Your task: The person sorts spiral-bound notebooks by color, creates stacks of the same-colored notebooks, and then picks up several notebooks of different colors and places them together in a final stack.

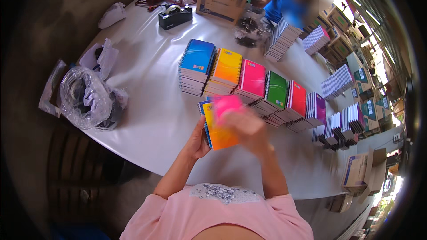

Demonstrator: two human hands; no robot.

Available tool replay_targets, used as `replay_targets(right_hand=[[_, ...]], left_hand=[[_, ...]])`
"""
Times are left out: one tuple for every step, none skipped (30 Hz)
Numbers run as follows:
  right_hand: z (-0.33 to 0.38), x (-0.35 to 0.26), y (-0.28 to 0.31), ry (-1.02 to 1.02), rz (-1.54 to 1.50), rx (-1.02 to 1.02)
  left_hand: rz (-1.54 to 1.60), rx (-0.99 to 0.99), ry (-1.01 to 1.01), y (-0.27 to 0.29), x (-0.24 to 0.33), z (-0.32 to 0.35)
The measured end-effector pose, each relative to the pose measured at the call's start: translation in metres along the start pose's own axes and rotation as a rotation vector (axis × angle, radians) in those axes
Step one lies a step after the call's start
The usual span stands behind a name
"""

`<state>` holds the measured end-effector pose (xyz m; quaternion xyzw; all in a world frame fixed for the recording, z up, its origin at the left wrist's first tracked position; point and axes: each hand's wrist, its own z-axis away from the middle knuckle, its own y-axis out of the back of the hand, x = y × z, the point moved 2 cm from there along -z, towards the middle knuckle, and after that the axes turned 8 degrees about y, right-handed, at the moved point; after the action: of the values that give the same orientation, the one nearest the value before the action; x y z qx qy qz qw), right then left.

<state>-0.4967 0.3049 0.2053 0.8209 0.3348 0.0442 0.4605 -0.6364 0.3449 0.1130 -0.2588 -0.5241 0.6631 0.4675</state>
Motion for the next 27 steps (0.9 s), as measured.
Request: replay_targets(right_hand=[[-0.003, -0.017, 0.001, 0.105, -0.128, -0.138], [0.002, -0.015, 0.005, 0.090, -0.118, -0.131], [0.007, -0.009, 0.009, 0.043, -0.138, -0.154], [0.012, -0.002, 0.014, -0.002, -0.162, -0.178], [0.012, 0.022, 0.024, -0.038, 0.011, -0.100], [0.011, 0.046, 0.034, -0.154, 0.163, -0.004], [0.015, 0.063, 0.048, -0.274, 0.325, 0.094], [0.031, 0.081, 0.052, -0.367, 0.541, 0.046], [0.048, 0.098, 0.051, -0.457, 0.752, -0.003], [0.061, 0.105, 0.052, -0.463, 0.758, 0.006], [0.066, 0.108, 0.050, -0.537, 0.668, -0.028], [0.072, 0.108, 0.048, -0.609, 0.578, -0.063], [0.077, 0.103, 0.049, -0.579, 0.582, 0.001], [0.074, 0.091, 0.051, -0.574, 0.576, 0.001], [0.070, 0.077, 0.057, -0.612, 0.391, 0.281], [0.066, 0.066, 0.066, -0.644, 0.199, 0.557], [0.063, 0.056, 0.074, -0.658, -0.122, 0.679], [0.065, 0.053, 0.083, -0.679, -0.112, 0.682], [0.062, 0.052, 0.088, -0.469, -0.377, 0.593], [0.059, 0.055, 0.090, -0.244, -0.638, 0.496], [0.061, 0.065, 0.092, -0.154, -0.518, 0.307], [0.068, 0.066, 0.089, -0.157, -0.506, 0.312], [0.066, 0.066, 0.078, -0.137, -0.394, 0.099], [0.066, 0.066, 0.072, -0.115, -0.282, -0.109], [0.067, 0.067, 0.076, -0.106, -0.281, -0.109], [0.070, 0.067, 0.080, -0.104, -0.154, -0.143], [0.071, 0.068, 0.083, -0.100, -0.029, -0.177]], left_hand=[[-0.047, -0.047, 0.043, 0.012, 0.000, -0.002], [-0.097, -0.089, 0.094, 0.011, -0.001, -0.004], [-0.151, 0.013, 0.028, 0.006, -0.006, -0.007], [-0.157, 0.013, 0.038, 0.006, -0.007, -0.009], [-0.117, 0.035, 0.074, 0.009, -0.007, -0.008], [-0.072, 0.060, 0.111, 0.013, -0.009, -0.007], [-0.079, 0.060, 0.124, 0.013, -0.013, -0.009], [-0.106, 0.044, 0.129, 0.012, -0.016, -0.012], [-0.133, 0.028, 0.129, 0.011, -0.019, -0.015], [-0.143, 0.024, 0.134, 0.005, -0.021, -0.015], [-0.174, 0.053, 0.125, -0.001, -0.021, -0.011], [-0.204, 0.081, 0.118, -0.005, -0.022, -0.010], [-0.208, 0.077, 0.111, -0.007, -0.023, -0.012], [-0.246, 0.078, 0.096, -0.006, -0.025, -0.012], [-0.280, 0.083, 0.083, -0.003, -0.027, -0.012], [-0.275, 0.092, 0.078, -0.005, -0.028, -0.013], [-0.222, 0.070, 0.106, -0.009, -0.029, -0.014], [-0.173, 0.043, 0.150, -0.015, -0.034, -0.016], [-0.172, 0.048, 0.173, -0.020, -0.040, -0.015], [-0.089, -0.028, 0.201, -0.026, -0.044, -0.013], [-0.010, -0.116, 0.224, -0.034, -0.047, -0.014], [-0.015, -0.124, 0.234, -0.030, -0.053, -0.017], [-0.040, -0.187, 0.241, -0.020, -0.059, -0.021], [-0.068, -0.247, 0.245, -0.016, -0.063, -0.021], [-0.112, -0.218, 0.268, -0.013, -0.068, -0.020], [-0.120, -0.217, 0.263, -0.010, -0.072, -0.020], [-0.141, -0.169, 0.286, -0.004, -0.077, -0.022]])
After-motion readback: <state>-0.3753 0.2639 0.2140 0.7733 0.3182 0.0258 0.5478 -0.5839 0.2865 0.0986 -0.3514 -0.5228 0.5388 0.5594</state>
